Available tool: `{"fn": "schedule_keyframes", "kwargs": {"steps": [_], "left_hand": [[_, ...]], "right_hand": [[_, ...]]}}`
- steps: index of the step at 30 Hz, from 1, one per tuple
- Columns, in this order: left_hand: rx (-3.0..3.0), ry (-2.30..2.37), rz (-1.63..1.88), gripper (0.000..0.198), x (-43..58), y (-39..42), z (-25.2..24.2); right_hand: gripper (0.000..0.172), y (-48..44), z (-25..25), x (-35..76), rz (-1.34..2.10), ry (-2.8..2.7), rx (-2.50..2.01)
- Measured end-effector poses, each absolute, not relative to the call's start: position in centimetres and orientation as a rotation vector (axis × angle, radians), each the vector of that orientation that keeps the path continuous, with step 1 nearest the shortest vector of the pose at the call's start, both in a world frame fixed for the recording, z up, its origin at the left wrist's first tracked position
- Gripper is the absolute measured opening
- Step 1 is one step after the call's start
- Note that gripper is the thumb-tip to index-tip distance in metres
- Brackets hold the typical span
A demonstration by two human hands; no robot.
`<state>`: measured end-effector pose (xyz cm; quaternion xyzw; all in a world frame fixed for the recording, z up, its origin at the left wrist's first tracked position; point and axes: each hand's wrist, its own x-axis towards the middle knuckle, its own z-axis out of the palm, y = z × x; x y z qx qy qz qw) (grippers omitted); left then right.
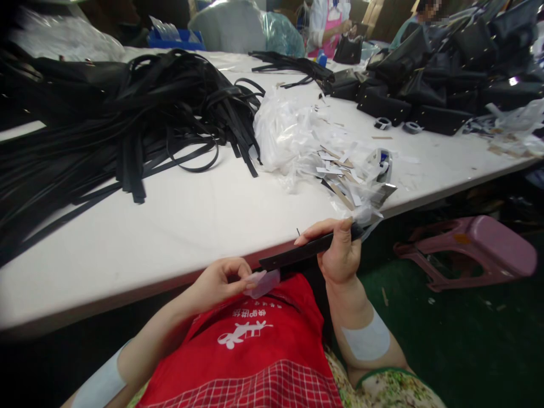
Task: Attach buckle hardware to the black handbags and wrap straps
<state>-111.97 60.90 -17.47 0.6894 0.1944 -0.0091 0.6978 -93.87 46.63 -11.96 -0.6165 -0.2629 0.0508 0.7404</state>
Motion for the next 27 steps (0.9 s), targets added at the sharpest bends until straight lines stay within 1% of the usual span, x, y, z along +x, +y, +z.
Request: {"fn": "schedule_keyframes", "kwargs": {"steps": [7, 15, 20, 27], "left_hand": [[1.457, 0.419, -0.048, 0.032, -112.09, 61.03, -17.72], [1.379, 0.286, -0.119, 0.04, -112.18, 61.13, -16.9], [1.4, 0.212, -0.092, 0.042, -112.2, 61.08, -16.78], [1.387, 0.28, -0.029, 0.039, -112.53, 61.04, -17.5]], "right_hand": [[0.062, 46.58, -11.89, -94.15, 0.149, -0.53, -1.423], [0.061, 46.59, -12.18, -94.06, 0.172, -0.601, -1.343], [0.06, 46.56, -12.12, -93.9, 0.165, -0.643, -1.268], [0.06, 46.44, -11.78, -93.68, 0.135, -0.548, -1.271]]}}
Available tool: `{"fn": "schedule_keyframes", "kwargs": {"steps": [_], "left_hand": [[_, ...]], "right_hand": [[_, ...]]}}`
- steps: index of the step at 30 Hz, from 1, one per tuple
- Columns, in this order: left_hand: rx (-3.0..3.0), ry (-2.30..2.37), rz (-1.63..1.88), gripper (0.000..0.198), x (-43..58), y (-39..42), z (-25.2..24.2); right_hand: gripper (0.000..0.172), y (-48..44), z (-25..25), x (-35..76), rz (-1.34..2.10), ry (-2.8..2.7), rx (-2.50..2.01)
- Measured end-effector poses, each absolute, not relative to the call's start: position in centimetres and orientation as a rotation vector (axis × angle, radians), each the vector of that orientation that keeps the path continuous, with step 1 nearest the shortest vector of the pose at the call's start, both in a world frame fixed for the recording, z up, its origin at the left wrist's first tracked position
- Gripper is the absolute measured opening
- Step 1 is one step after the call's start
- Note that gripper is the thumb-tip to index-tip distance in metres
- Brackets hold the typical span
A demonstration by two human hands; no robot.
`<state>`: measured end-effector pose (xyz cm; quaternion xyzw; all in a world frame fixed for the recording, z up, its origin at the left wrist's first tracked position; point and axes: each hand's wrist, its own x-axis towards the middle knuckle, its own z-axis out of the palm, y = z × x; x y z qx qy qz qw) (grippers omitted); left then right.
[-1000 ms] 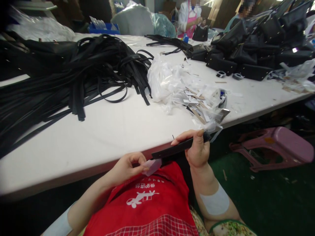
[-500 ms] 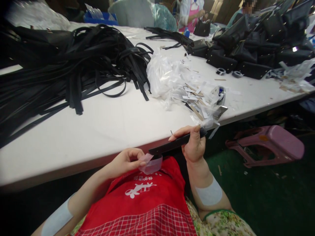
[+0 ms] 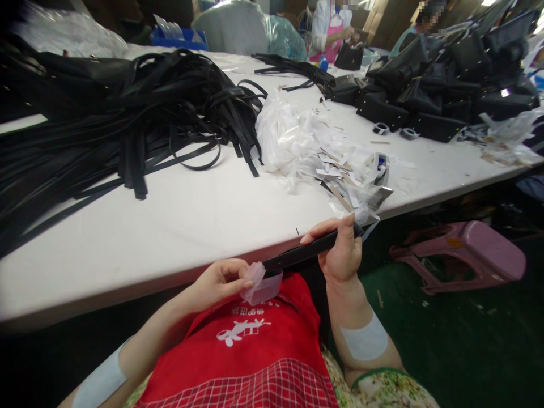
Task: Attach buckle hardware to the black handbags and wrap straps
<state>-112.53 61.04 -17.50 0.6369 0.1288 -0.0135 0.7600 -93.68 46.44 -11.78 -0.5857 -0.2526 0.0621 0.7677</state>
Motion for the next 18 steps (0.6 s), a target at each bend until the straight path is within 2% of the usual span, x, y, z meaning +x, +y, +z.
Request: {"fn": "schedule_keyframes", "kwargs": {"steps": [9, 11, 15, 18], "left_hand": [[1.509, 0.27, 0.046, 0.026, -112.8, 60.1, -18.2], [1.632, 0.254, 0.122, 0.026, -112.7, 60.2, -18.0], [1.738, 0.303, 0.235, 0.027, -112.3, 60.9, -17.6], [1.785, 0.323, 0.277, 0.028, -111.9, 61.2, -17.4]], "right_hand": [[0.061, 45.5, -12.0, -93.6, 0.132, -0.545, -1.36], [0.055, 45.1, -11.9, -93.4, 0.317, -0.666, -1.454], [0.033, 45.6, -12.0, -94.1, 0.821, -1.014, -1.714], [0.027, 46.9, -12.4, -95.5, 0.998, -1.151, -1.761]]}}
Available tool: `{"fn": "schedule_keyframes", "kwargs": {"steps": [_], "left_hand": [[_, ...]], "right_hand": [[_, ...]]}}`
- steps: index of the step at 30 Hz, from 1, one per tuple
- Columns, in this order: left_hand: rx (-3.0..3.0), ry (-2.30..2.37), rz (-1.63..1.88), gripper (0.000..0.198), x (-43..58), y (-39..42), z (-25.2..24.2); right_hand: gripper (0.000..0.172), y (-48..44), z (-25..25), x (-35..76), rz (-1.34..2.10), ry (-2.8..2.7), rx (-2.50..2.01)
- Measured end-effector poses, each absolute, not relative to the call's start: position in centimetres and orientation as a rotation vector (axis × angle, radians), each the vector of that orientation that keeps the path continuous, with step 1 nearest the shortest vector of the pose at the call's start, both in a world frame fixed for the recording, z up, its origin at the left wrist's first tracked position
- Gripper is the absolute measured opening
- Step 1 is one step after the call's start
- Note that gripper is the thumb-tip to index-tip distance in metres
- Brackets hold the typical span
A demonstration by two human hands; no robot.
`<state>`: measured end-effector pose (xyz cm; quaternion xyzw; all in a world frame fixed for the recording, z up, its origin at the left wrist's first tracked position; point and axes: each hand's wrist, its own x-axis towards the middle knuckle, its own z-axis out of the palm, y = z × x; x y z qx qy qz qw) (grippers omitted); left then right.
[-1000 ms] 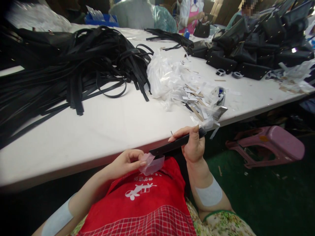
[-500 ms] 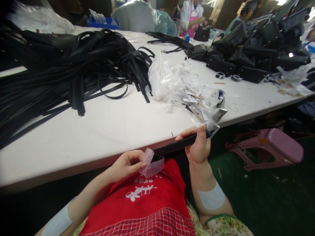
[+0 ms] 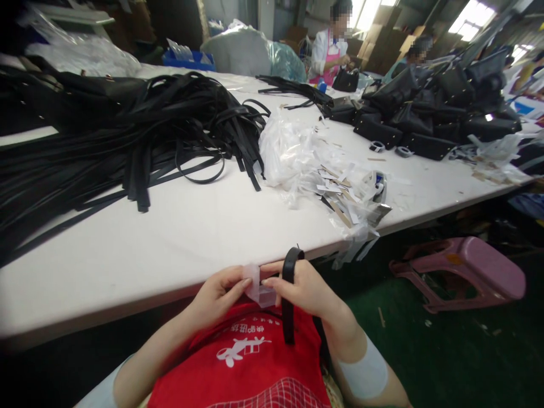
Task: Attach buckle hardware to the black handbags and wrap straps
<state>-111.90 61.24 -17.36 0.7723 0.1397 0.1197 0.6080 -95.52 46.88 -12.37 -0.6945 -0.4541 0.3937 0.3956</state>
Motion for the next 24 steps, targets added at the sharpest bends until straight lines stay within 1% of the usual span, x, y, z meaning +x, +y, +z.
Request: {"fn": "schedule_keyframes", "kwargs": {"steps": [3, 4, 8, 14, 16, 19, 22, 24], "left_hand": [[1.823, 0.286, 0.295, 0.032, -111.6, 61.3, -17.2], [1.825, 0.273, 0.3, 0.033, -111.6, 61.4, -17.1], [1.778, 0.259, 0.356, 0.03, -111.9, 61.7, -16.7], [1.703, 0.301, 0.347, 0.02, -112.3, 61.9, -16.3], [1.697, 0.364, 0.345, 0.021, -112.4, 61.8, -16.3], [1.659, 0.425, 0.306, 0.022, -112.5, 61.8, -16.4], [1.558, 0.418, 0.235, 0.02, -112.6, 61.7, -16.9], [1.51, 0.422, 0.207, 0.022, -112.6, 61.6, -17.4]], "right_hand": [[0.015, 47.9, -12.7, -96.7, 0.959, -1.189, -1.791], [0.015, 48.1, -12.7, -96.9, 0.918, -1.195, -1.803], [0.018, 48.3, -12.5, -97.0, 0.831, -1.233, -1.839], [0.019, 48.7, -12.6, -97.3, 0.921, -1.238, -1.836], [0.018, 48.6, -12.6, -97.2, 0.89, -1.251, -1.831], [0.022, 48.2, -12.2, -96.5, 0.745, -1.151, -1.778], [0.026, 47.7, -11.3, -95.6, 0.477, -0.937, -1.622], [0.026, 47.7, -10.6, -95.1, 0.284, -0.823, -1.505]]}}
